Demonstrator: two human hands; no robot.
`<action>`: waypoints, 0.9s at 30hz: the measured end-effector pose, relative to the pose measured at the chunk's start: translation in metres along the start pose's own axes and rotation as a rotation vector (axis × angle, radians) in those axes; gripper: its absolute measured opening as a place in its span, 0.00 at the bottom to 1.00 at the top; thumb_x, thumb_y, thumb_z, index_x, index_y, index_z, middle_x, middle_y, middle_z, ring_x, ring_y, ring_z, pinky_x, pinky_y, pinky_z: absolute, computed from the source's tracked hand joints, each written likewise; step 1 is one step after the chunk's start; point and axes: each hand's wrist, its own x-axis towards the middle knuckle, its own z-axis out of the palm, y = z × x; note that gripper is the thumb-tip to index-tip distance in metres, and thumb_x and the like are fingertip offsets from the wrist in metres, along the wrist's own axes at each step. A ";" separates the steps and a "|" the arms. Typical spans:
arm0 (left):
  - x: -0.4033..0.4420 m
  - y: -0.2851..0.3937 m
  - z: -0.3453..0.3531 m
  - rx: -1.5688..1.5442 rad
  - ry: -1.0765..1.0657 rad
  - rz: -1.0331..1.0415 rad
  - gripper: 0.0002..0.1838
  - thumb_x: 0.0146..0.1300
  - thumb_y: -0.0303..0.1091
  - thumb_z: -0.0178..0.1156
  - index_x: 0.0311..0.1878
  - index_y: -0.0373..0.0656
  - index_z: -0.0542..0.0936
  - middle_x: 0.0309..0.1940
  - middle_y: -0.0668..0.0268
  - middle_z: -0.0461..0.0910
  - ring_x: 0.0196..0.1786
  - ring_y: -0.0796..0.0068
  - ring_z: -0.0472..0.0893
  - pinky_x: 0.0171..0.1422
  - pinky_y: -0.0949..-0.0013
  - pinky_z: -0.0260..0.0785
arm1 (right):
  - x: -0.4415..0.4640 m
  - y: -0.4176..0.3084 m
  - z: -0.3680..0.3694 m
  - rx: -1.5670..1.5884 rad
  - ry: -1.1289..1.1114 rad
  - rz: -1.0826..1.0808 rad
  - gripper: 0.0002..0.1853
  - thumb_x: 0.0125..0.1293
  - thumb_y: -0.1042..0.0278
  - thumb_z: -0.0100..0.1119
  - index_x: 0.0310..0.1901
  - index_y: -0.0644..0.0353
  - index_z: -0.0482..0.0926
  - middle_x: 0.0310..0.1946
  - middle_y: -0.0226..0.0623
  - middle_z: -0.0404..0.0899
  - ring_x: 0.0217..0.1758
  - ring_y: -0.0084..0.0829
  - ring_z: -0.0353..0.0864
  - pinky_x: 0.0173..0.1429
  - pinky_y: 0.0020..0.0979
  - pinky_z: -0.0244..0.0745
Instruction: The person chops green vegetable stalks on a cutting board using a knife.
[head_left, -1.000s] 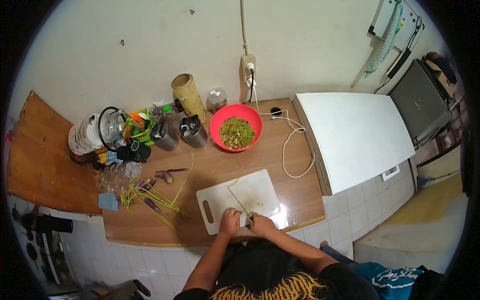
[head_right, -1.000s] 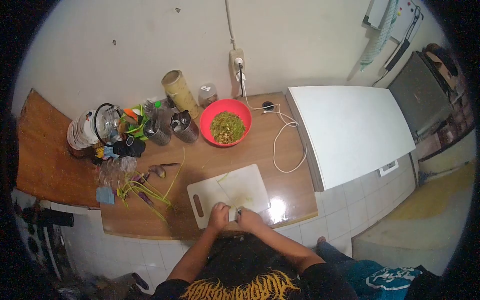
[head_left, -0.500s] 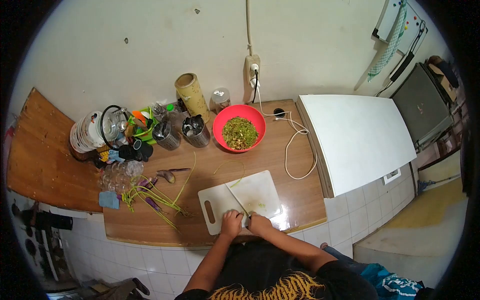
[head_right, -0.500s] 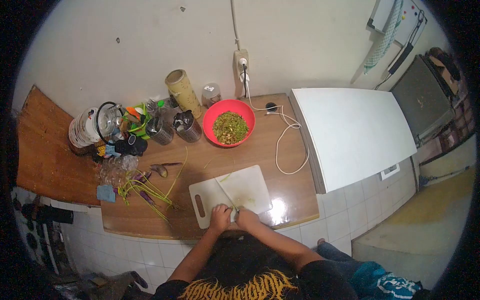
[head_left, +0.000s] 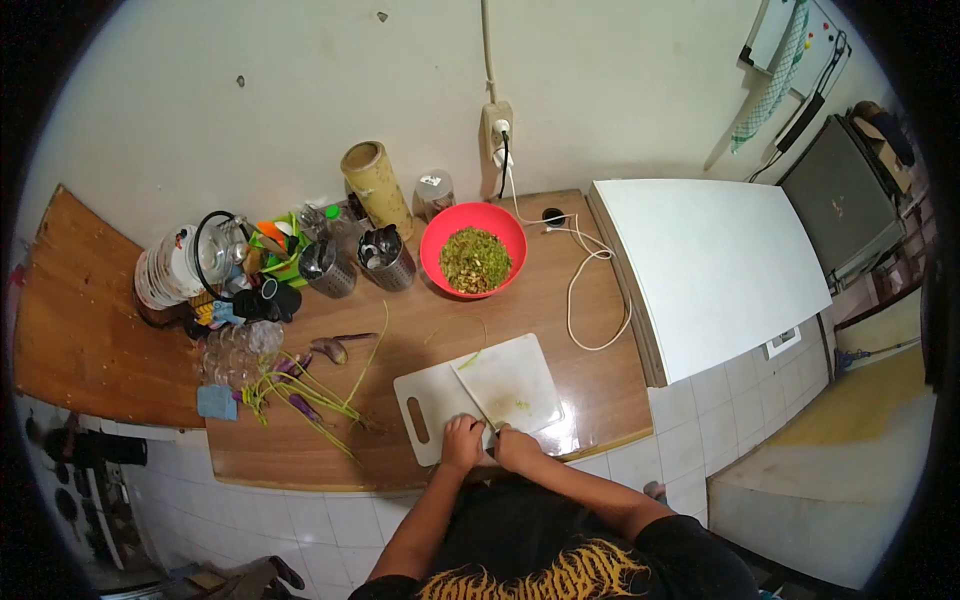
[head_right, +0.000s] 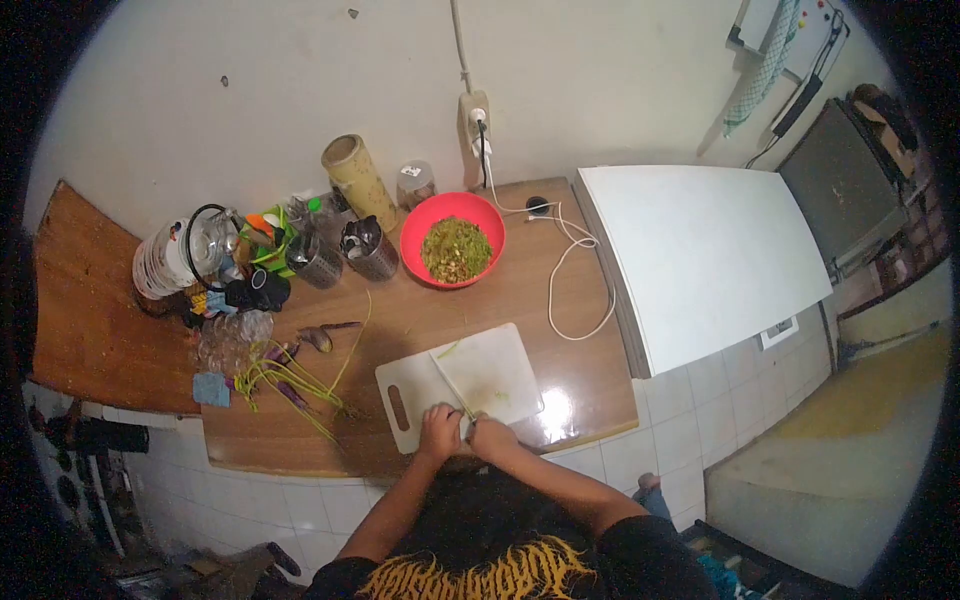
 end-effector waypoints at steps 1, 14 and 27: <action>-0.001 0.000 0.002 0.000 0.014 -0.002 0.10 0.56 0.27 0.61 0.42 0.45 0.84 0.38 0.62 0.75 0.45 0.57 0.76 0.52 0.53 0.67 | 0.000 0.003 0.004 -0.001 -0.001 0.001 0.19 0.72 0.60 0.49 0.52 0.70 0.72 0.40 0.62 0.85 0.45 0.59 0.86 0.52 0.53 0.79; 0.000 -0.007 0.003 -0.039 0.033 0.000 0.12 0.53 0.25 0.61 0.42 0.43 0.84 0.39 0.61 0.79 0.49 0.56 0.78 0.55 0.53 0.68 | 0.003 -0.002 0.004 -0.003 -0.001 -0.027 0.18 0.72 0.60 0.49 0.49 0.72 0.72 0.38 0.63 0.84 0.44 0.60 0.85 0.51 0.54 0.79; 0.004 -0.006 0.002 -0.147 0.051 -0.039 0.10 0.55 0.23 0.59 0.41 0.40 0.81 0.37 0.56 0.78 0.46 0.49 0.78 0.55 0.50 0.69 | 0.009 -0.005 0.003 0.020 0.028 -0.045 0.16 0.68 0.63 0.51 0.49 0.67 0.75 0.39 0.61 0.84 0.46 0.57 0.86 0.52 0.52 0.79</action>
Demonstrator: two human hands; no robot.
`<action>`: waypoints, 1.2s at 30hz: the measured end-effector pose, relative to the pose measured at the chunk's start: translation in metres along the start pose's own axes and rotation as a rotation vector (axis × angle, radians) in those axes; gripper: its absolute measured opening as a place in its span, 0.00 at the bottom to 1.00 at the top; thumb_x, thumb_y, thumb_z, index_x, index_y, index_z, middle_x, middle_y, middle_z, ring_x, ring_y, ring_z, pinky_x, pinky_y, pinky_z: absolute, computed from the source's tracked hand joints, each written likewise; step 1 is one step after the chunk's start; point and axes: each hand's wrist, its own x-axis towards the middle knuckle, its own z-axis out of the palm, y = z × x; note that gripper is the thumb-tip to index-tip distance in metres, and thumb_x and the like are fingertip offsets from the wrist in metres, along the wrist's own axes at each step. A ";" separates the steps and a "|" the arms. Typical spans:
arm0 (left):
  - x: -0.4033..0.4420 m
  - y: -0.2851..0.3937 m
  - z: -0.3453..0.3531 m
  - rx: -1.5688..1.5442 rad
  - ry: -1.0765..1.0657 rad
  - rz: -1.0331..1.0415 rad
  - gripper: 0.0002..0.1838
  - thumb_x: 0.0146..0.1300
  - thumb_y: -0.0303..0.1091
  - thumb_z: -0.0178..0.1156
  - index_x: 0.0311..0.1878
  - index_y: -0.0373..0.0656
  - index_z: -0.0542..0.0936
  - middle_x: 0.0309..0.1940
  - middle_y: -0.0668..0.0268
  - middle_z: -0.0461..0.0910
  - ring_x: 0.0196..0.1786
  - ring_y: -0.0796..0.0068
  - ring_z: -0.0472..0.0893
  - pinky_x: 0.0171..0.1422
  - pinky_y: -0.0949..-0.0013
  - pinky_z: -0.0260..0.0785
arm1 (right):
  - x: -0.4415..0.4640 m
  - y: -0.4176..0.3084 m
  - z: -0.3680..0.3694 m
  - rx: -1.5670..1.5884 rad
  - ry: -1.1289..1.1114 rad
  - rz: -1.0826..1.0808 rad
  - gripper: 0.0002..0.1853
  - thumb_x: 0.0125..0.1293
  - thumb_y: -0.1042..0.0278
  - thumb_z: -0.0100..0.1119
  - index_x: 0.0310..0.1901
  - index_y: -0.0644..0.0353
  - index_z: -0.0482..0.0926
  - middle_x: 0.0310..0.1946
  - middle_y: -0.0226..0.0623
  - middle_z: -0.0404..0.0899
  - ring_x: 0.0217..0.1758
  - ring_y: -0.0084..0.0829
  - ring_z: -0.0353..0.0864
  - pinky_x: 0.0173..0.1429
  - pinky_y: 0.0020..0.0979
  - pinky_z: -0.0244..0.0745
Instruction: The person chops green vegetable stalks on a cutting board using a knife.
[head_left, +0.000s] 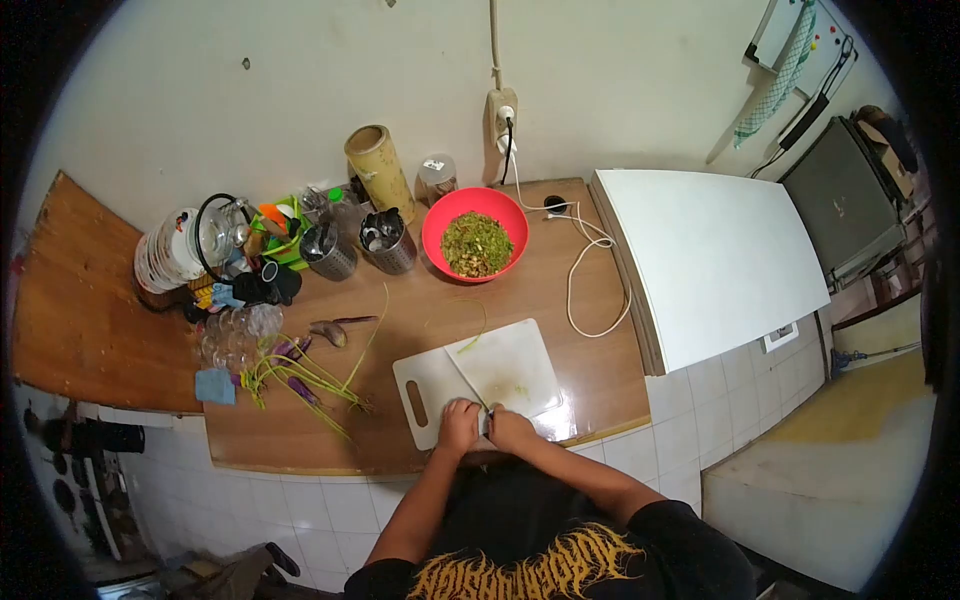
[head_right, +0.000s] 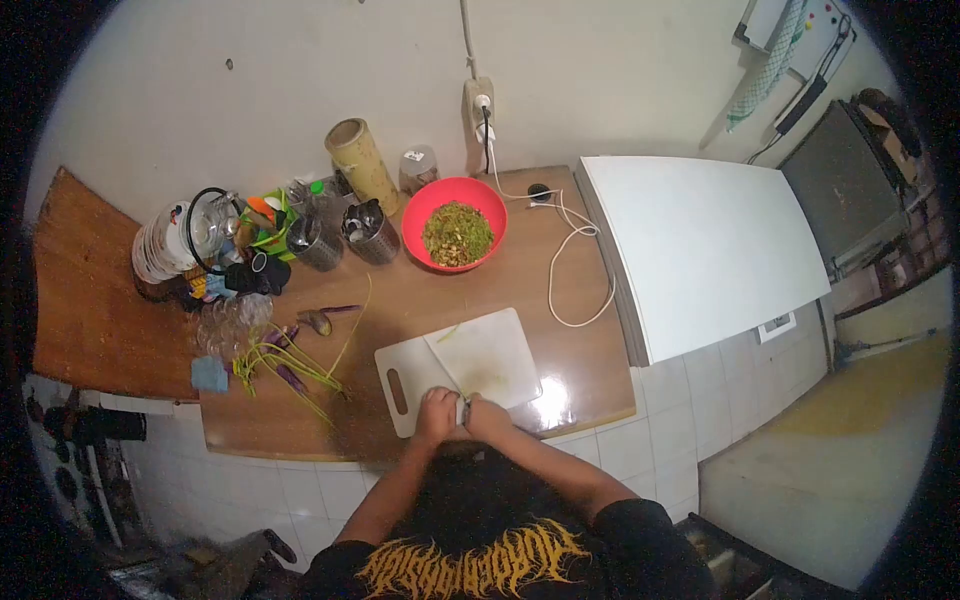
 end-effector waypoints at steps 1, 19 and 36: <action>0.000 0.001 -0.001 -0.006 -0.002 -0.007 0.09 0.55 0.22 0.59 0.40 0.40 0.81 0.36 0.56 0.77 0.46 0.49 0.77 0.54 0.49 0.70 | 0.001 0.001 0.000 0.000 -0.006 0.002 0.16 0.68 0.63 0.51 0.49 0.67 0.75 0.39 0.61 0.84 0.46 0.57 0.86 0.52 0.52 0.79; -0.003 -0.010 0.004 -0.116 0.046 -0.063 0.06 0.58 0.23 0.60 0.39 0.37 0.82 0.37 0.51 0.78 0.44 0.44 0.77 0.51 0.47 0.70 | -0.011 -0.006 0.005 -0.026 0.024 0.020 0.16 0.67 0.63 0.53 0.49 0.67 0.74 0.37 0.60 0.85 0.44 0.58 0.86 0.50 0.54 0.80; -0.012 -0.007 -0.003 -0.011 0.015 0.031 0.06 0.57 0.24 0.60 0.38 0.37 0.82 0.36 0.52 0.79 0.44 0.45 0.78 0.52 0.47 0.71 | 0.002 -0.013 0.006 0.024 -0.029 0.051 0.18 0.72 0.60 0.50 0.52 0.67 0.72 0.41 0.61 0.84 0.46 0.59 0.85 0.52 0.54 0.79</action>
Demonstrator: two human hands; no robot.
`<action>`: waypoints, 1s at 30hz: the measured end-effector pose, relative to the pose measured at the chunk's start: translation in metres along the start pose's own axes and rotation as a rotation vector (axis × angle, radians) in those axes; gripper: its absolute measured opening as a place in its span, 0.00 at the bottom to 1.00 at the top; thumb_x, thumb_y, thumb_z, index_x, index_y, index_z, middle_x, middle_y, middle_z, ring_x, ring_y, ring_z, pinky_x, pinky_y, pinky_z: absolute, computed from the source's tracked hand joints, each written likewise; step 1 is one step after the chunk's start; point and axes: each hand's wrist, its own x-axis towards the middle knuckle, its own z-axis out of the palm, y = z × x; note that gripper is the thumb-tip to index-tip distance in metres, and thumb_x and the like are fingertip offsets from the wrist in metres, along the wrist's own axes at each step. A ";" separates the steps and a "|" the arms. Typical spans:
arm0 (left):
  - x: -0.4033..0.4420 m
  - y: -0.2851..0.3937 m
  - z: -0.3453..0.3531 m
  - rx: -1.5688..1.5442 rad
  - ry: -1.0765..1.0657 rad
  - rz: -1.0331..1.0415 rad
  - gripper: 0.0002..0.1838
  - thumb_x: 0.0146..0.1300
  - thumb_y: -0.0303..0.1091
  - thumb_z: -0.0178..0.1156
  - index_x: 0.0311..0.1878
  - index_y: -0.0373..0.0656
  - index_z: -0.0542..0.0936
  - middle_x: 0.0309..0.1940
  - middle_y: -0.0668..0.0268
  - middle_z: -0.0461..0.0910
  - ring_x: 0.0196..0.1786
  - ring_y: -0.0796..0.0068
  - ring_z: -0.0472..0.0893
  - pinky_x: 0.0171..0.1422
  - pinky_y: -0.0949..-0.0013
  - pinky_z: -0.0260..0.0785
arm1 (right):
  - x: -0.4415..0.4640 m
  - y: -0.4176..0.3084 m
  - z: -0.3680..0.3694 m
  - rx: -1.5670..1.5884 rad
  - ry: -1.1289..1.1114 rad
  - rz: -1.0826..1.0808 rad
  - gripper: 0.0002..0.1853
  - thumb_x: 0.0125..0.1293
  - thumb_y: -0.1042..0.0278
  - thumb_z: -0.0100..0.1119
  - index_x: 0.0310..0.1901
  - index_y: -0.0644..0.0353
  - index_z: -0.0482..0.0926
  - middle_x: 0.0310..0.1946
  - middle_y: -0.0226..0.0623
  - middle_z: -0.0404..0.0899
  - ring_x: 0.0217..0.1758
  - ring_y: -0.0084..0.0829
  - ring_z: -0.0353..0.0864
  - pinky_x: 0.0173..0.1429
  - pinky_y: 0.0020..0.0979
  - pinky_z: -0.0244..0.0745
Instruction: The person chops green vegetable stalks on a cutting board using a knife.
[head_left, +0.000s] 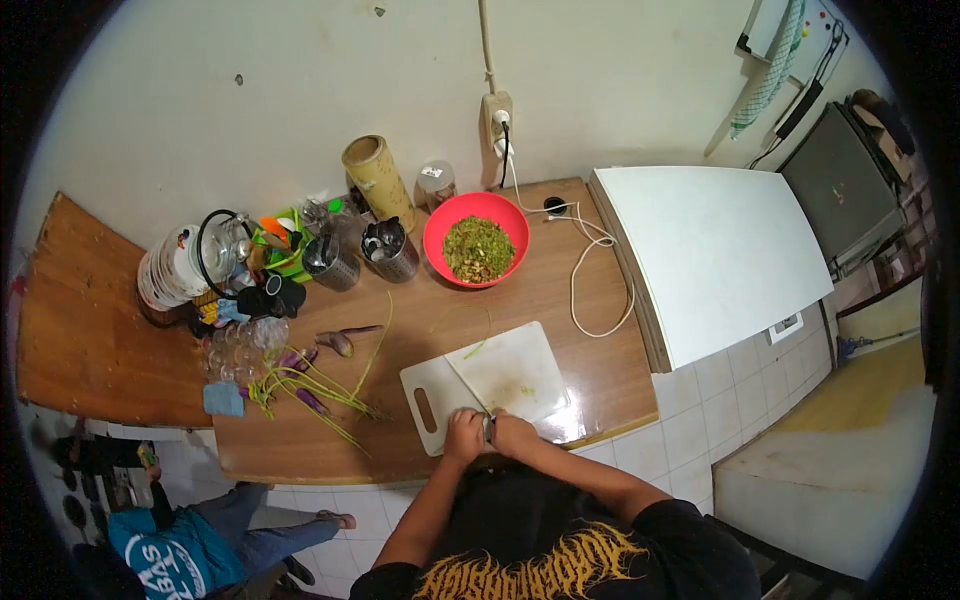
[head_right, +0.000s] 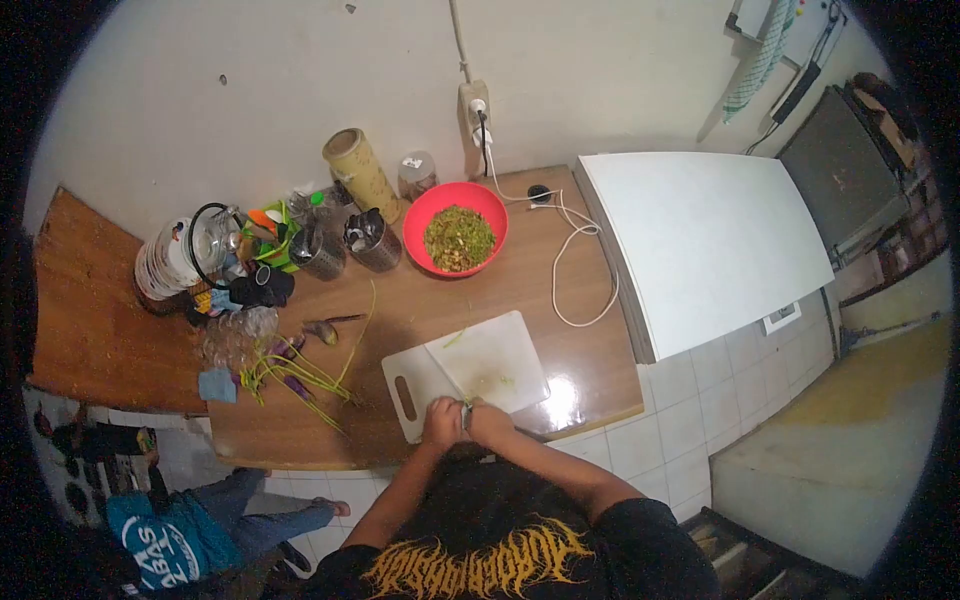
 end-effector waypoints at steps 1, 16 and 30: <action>0.001 0.001 -0.001 -0.012 0.008 -0.002 0.06 0.57 0.23 0.60 0.39 0.36 0.82 0.36 0.52 0.79 0.44 0.45 0.78 0.52 0.48 0.70 | -0.003 -0.002 0.000 0.003 0.003 -0.001 0.18 0.72 0.60 0.50 0.52 0.67 0.72 0.41 0.61 0.84 0.46 0.59 0.85 0.52 0.54 0.79; 0.004 -0.007 -0.002 -0.086 -0.051 -0.069 0.05 0.59 0.24 0.60 0.38 0.37 0.81 0.36 0.50 0.78 0.44 0.43 0.77 0.53 0.47 0.70 | -0.009 -0.006 0.008 -0.002 0.006 0.004 0.19 0.71 0.59 0.50 0.49 0.70 0.73 0.41 0.63 0.84 0.46 0.59 0.86 0.52 0.53 0.80; -0.010 -0.016 -0.002 0.028 -0.038 -0.007 0.06 0.58 0.25 0.60 0.39 0.39 0.80 0.39 0.54 0.77 0.46 0.47 0.77 0.55 0.47 0.69 | -0.007 -0.003 0.028 -0.019 0.049 0.009 0.17 0.71 0.61 0.50 0.45 0.72 0.73 0.36 0.63 0.84 0.43 0.60 0.86 0.49 0.53 0.80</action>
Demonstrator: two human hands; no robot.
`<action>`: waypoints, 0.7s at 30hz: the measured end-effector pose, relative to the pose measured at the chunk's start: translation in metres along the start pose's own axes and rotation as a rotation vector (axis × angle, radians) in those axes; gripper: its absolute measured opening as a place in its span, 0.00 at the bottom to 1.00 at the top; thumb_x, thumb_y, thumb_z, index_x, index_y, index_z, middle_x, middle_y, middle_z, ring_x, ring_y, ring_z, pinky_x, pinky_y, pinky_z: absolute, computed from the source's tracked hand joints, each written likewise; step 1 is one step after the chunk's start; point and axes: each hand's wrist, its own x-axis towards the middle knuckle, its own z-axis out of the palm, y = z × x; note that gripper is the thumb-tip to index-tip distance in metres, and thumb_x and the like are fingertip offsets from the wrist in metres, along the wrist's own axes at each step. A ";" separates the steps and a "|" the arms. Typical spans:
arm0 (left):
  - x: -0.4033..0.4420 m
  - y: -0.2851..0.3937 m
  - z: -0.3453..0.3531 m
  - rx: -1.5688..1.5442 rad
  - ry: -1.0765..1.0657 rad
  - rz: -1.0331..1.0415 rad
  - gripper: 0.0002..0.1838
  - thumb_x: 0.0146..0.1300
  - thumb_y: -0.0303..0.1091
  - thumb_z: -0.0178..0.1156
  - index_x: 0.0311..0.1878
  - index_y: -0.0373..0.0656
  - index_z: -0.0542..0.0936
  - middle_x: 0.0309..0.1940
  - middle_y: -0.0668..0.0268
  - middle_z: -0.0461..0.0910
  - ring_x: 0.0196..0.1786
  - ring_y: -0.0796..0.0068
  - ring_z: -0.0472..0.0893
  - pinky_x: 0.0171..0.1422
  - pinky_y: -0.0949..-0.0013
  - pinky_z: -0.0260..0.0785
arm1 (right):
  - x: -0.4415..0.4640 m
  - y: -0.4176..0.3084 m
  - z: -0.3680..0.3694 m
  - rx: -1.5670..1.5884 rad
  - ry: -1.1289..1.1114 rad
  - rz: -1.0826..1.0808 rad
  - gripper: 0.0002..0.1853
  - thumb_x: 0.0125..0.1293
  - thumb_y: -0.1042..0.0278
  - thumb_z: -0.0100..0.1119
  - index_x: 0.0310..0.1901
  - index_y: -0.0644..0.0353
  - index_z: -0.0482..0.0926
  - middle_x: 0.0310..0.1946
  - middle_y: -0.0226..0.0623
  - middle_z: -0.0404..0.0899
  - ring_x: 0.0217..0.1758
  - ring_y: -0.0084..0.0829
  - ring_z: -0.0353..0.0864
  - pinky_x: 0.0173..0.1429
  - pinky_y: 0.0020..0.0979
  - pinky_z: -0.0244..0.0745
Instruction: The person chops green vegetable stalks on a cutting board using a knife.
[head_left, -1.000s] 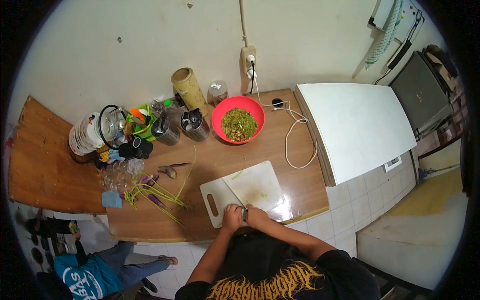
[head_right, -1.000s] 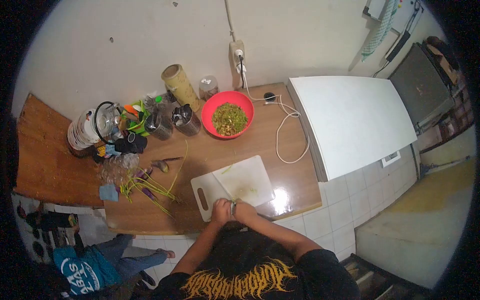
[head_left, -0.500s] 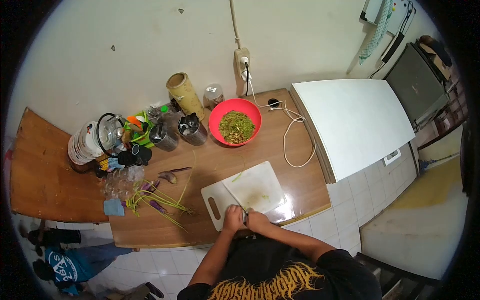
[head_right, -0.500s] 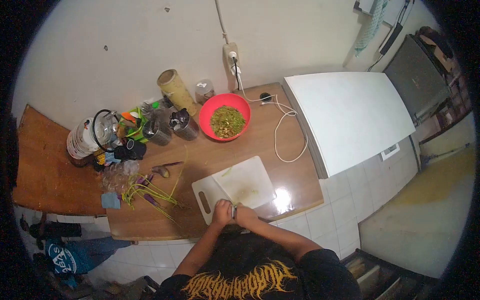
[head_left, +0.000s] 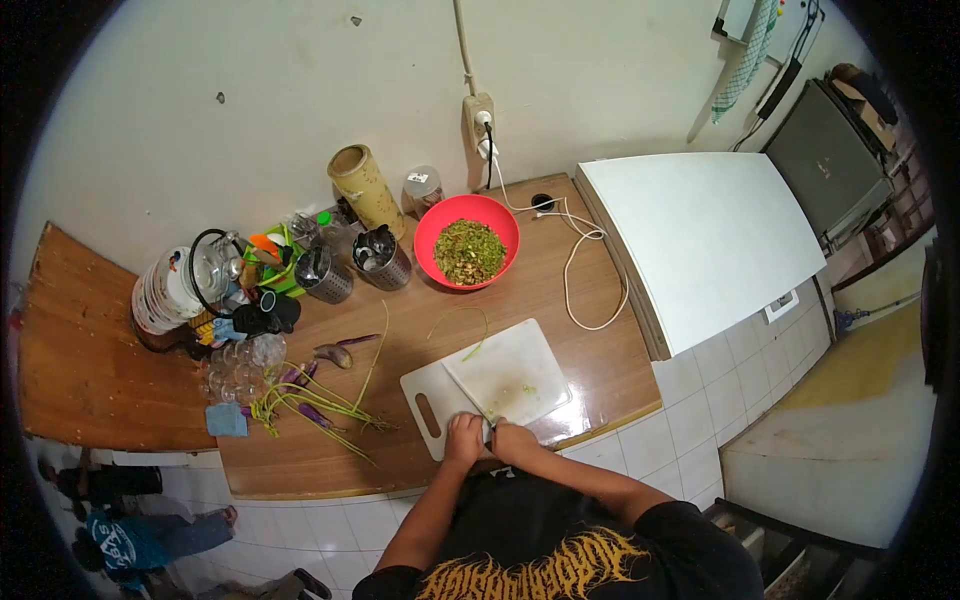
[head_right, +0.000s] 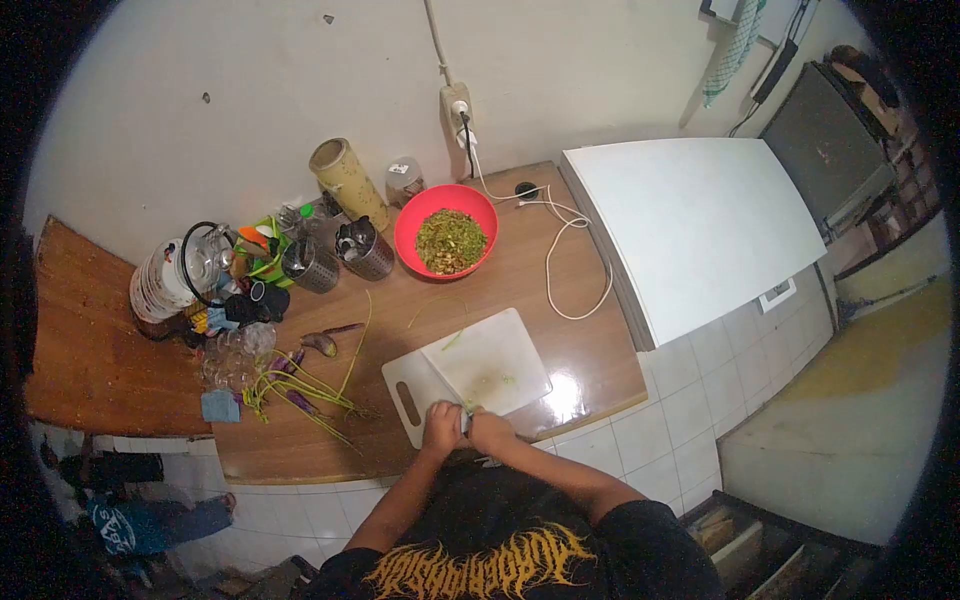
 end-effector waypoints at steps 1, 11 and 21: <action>-0.001 0.001 -0.001 0.001 0.015 0.019 0.07 0.57 0.24 0.60 0.40 0.39 0.81 0.39 0.54 0.77 0.47 0.48 0.77 0.54 0.48 0.69 | 0.000 0.002 0.002 -0.001 -0.002 -0.003 0.17 0.71 0.61 0.50 0.45 0.72 0.73 0.36 0.63 0.84 0.43 0.60 0.86 0.49 0.53 0.80; -0.007 0.007 -0.005 0.024 -0.002 -0.002 0.12 0.53 0.24 0.60 0.43 0.39 0.83 0.39 0.54 0.77 0.46 0.49 0.77 0.53 0.48 0.70 | 0.004 -0.004 -0.002 0.026 0.012 -0.035 0.19 0.69 0.58 0.53 0.48 0.70 0.73 0.39 0.60 0.84 0.45 0.57 0.86 0.50 0.51 0.81; -0.012 0.005 -0.001 0.164 -0.077 -0.021 0.15 0.54 0.26 0.61 0.47 0.47 0.85 0.38 0.59 0.77 0.45 0.53 0.78 0.49 0.50 0.69 | 0.003 -0.007 -0.008 0.038 -0.012 -0.071 0.18 0.69 0.59 0.53 0.48 0.70 0.73 0.39 0.58 0.85 0.45 0.54 0.87 0.51 0.50 0.81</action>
